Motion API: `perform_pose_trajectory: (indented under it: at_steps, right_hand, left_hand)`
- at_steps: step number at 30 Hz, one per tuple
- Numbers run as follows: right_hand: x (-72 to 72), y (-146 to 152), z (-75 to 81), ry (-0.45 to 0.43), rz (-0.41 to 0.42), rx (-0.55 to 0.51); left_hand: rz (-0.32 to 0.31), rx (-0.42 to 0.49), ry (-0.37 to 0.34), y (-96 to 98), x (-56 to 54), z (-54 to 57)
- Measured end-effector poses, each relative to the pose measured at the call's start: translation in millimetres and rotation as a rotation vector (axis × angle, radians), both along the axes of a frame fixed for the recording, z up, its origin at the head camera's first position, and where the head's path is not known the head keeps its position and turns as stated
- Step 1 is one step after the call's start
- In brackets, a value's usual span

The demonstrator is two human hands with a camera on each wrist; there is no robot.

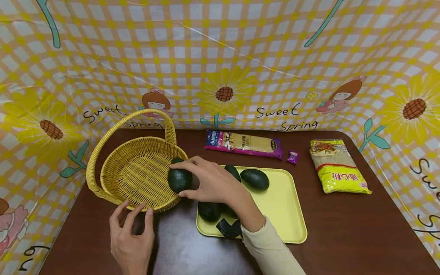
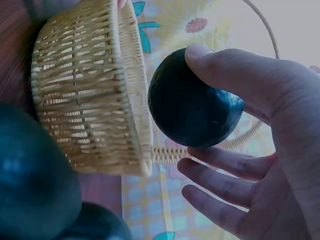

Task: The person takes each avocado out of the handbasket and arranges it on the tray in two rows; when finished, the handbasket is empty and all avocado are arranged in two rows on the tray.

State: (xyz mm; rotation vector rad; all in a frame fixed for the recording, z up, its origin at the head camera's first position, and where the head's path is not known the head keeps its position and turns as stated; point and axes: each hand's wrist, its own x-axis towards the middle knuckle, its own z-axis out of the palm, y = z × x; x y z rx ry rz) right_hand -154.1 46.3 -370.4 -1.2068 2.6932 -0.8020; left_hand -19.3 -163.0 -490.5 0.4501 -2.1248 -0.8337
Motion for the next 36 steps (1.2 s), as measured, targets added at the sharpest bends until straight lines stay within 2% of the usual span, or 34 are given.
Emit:
perform_pose_trajectory:
  at_steps: [15, 25, 36]
  right_hand:
    - [20.4, 53, -1.5, 0.014, -0.126, -0.019]
    - [31.0, 81, -13.6, 0.044, -0.182, -0.014]
    - [46.3, 115, -23.4, 0.019, -0.262, -0.036]
  left_hand:
    - [0.015, 0.028, -0.022, 1.8, 1.4, 0.4]
    - [0.004, 0.033, -0.008, 3.1, 1.4, 1.5]
    - [0.004, 0.031, -0.005, 3.5, 1.6, 1.9]
